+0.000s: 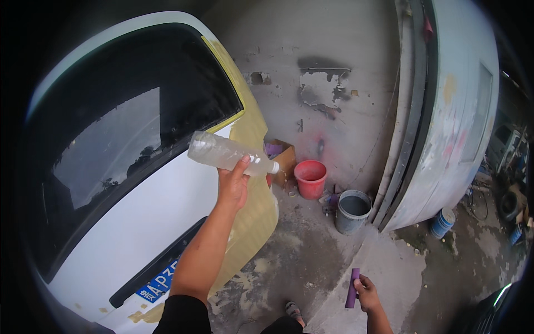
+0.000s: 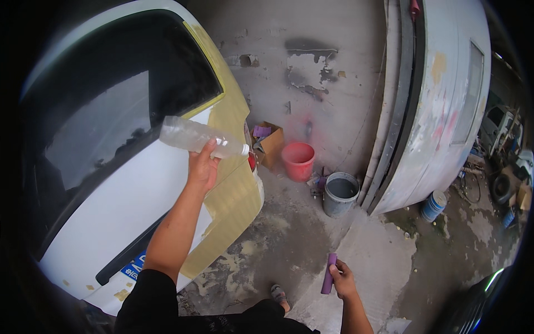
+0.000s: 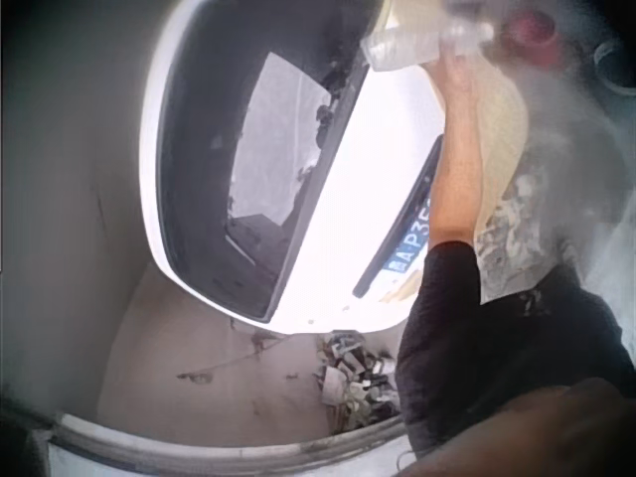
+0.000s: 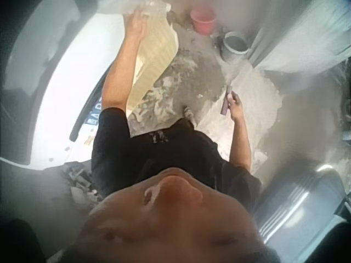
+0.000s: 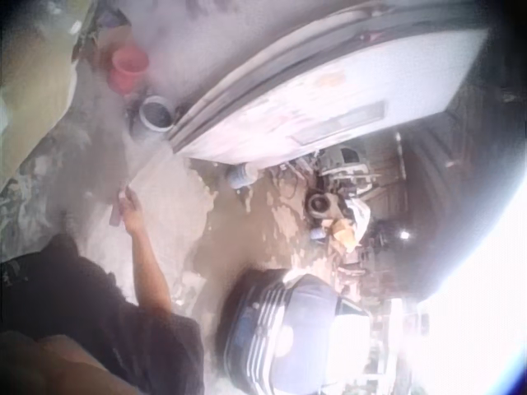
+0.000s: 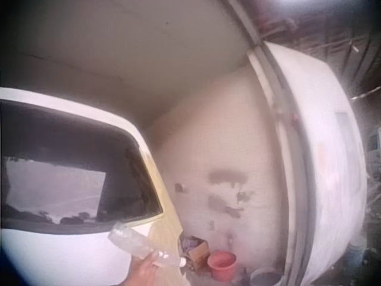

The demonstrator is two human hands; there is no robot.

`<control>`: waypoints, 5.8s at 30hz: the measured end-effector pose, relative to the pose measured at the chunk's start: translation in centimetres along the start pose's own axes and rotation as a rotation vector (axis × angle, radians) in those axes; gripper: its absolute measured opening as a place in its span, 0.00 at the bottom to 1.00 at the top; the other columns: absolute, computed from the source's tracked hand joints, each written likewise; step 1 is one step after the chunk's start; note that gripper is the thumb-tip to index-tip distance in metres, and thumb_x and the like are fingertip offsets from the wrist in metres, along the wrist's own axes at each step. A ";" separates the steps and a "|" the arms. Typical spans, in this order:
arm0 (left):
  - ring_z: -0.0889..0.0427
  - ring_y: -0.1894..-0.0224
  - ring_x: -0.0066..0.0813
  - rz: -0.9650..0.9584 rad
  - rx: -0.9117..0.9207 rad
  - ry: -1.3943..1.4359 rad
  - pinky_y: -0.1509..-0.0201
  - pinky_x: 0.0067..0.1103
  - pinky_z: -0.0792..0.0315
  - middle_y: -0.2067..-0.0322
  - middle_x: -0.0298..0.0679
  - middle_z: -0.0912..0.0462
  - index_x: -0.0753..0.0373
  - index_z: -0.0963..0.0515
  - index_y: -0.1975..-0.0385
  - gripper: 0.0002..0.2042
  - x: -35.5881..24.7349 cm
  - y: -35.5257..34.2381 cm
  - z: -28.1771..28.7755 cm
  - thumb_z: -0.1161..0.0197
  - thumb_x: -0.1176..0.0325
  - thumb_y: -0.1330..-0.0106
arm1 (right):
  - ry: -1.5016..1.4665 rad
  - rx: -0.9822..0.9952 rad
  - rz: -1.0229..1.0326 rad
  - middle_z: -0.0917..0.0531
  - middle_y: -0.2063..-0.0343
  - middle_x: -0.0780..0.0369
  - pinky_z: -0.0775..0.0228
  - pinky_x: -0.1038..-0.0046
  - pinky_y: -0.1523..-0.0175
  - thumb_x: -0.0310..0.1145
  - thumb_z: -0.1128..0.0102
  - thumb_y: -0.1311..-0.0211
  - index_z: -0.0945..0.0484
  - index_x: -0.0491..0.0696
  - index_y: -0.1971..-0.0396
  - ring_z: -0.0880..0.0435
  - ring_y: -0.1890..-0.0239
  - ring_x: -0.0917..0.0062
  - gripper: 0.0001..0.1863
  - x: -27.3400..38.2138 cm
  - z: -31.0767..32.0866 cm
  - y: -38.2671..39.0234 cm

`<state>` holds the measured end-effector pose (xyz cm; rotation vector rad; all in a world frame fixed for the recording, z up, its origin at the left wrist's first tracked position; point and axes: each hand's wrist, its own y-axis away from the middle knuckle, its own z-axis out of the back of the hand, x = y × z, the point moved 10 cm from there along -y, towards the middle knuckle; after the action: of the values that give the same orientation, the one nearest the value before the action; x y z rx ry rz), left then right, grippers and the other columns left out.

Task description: The person sands the rear body panel of a white van using a sanding block and water from a plastic bottle, then rinses the block and sandpaper in a bucket.

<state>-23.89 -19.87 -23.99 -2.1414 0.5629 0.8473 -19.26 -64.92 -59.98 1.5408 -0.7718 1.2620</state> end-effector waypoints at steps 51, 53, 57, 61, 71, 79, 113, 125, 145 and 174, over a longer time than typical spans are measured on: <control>0.24 0.56 0.28 -0.749 -0.196 -1.027 0.50 0.25 0.31 0.59 0.39 0.22 0.67 0.27 0.52 0.26 -7.5 -42.2 2.2 0.37 0.51 0.40 | 0.606 0.480 2.415 0.33 0.37 0.61 0.46 0.47 0.36 0.32 0.47 0.47 0.26 0.63 0.46 0.33 0.39 0.59 0.25 60.5 -49.1 -39.5; 0.24 0.56 0.28 -0.720 -0.173 -0.949 0.50 0.24 0.31 0.58 0.40 0.22 0.67 0.27 0.51 0.26 -7.4 -42.4 2.6 0.37 0.51 0.41 | 0.632 0.401 2.444 0.33 0.37 0.60 0.47 0.47 0.35 0.34 0.47 0.45 0.25 0.61 0.48 0.35 0.37 0.60 0.22 64.5 -50.2 -38.6; 0.24 0.55 0.28 -0.728 -0.133 -0.983 0.49 0.25 0.31 0.57 0.40 0.22 0.67 0.27 0.50 0.27 -7.4 -41.9 2.2 0.38 0.51 0.40 | 0.659 0.485 2.469 0.34 0.36 0.60 0.49 0.50 0.33 0.31 0.51 0.43 0.24 0.58 0.48 0.36 0.36 0.60 0.21 62.5 -49.4 -37.8; 0.24 0.54 0.28 -0.729 -0.145 -0.991 0.48 0.26 0.32 0.57 0.39 0.22 0.67 0.27 0.51 0.26 -7.0 -42.0 2.2 0.38 0.51 0.40 | 0.675 0.466 2.432 0.33 0.36 0.60 0.50 0.51 0.32 0.29 0.51 0.43 0.24 0.58 0.48 0.36 0.37 0.60 0.21 60.8 -49.1 -38.5; 0.25 0.54 0.27 -0.700 -0.142 -1.081 0.48 0.25 0.32 0.58 0.38 0.21 0.66 0.26 0.51 0.25 -6.9 -41.8 1.5 0.37 0.51 0.40 | 0.693 0.453 2.438 0.35 0.36 0.59 0.49 0.50 0.33 0.28 0.49 0.46 0.25 0.58 0.46 0.35 0.37 0.60 0.24 62.1 -49.9 -38.0; 0.24 0.54 0.28 -0.770 -0.154 -1.005 0.48 0.25 0.31 0.58 0.39 0.21 0.67 0.26 0.52 0.25 -7.2 -41.7 1.9 0.37 0.52 0.40 | 0.692 0.381 2.470 0.31 0.39 0.58 0.47 0.50 0.35 0.31 0.45 0.48 0.21 0.56 0.52 0.33 0.39 0.60 0.20 62.1 -49.4 -36.5; 0.23 0.57 0.25 -0.756 -0.188 -1.029 0.54 0.22 0.30 0.59 0.37 0.21 0.66 0.26 0.51 0.23 -7.6 -41.7 1.9 0.37 0.55 0.38 | 0.725 0.263 2.510 0.31 0.39 0.58 0.45 0.52 0.36 0.29 0.48 0.46 0.22 0.57 0.50 0.32 0.41 0.61 0.21 66.2 -50.5 -35.3; 0.23 0.53 0.30 -0.802 -0.061 -0.751 0.48 0.27 0.28 0.56 0.39 0.24 0.64 0.33 0.46 0.28 -7.2 -42.2 1.3 0.34 0.55 0.41 | 0.605 0.229 2.472 0.32 0.38 0.59 0.44 0.55 0.37 0.27 0.48 0.45 0.23 0.64 0.47 0.32 0.42 0.61 0.24 68.8 -51.6 -35.9; 0.24 0.48 0.34 -0.749 -0.017 -0.815 0.43 0.29 0.30 0.52 0.42 0.25 0.66 0.35 0.42 0.30 -7.1 -42.6 2.4 0.35 0.56 0.40 | 0.455 0.299 2.305 0.31 0.39 0.59 0.42 0.58 0.40 0.29 0.47 0.44 0.23 0.65 0.47 0.31 0.43 0.61 0.24 67.2 -51.2 -38.1; 0.23 0.54 0.29 -0.690 -0.064 -0.935 0.47 0.25 0.31 0.57 0.40 0.21 0.68 0.27 0.49 0.26 -6.8 -41.8 2.6 0.36 0.53 0.40 | 0.439 0.284 2.007 0.30 0.42 0.53 0.41 0.54 0.42 0.31 0.42 0.42 0.27 0.61 0.42 0.31 0.43 0.56 0.25 62.7 -51.2 -40.8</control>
<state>-3.73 8.85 -0.17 -1.5421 -0.6424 1.2863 16.07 2.97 -11.35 0.0738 -1.9535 2.9641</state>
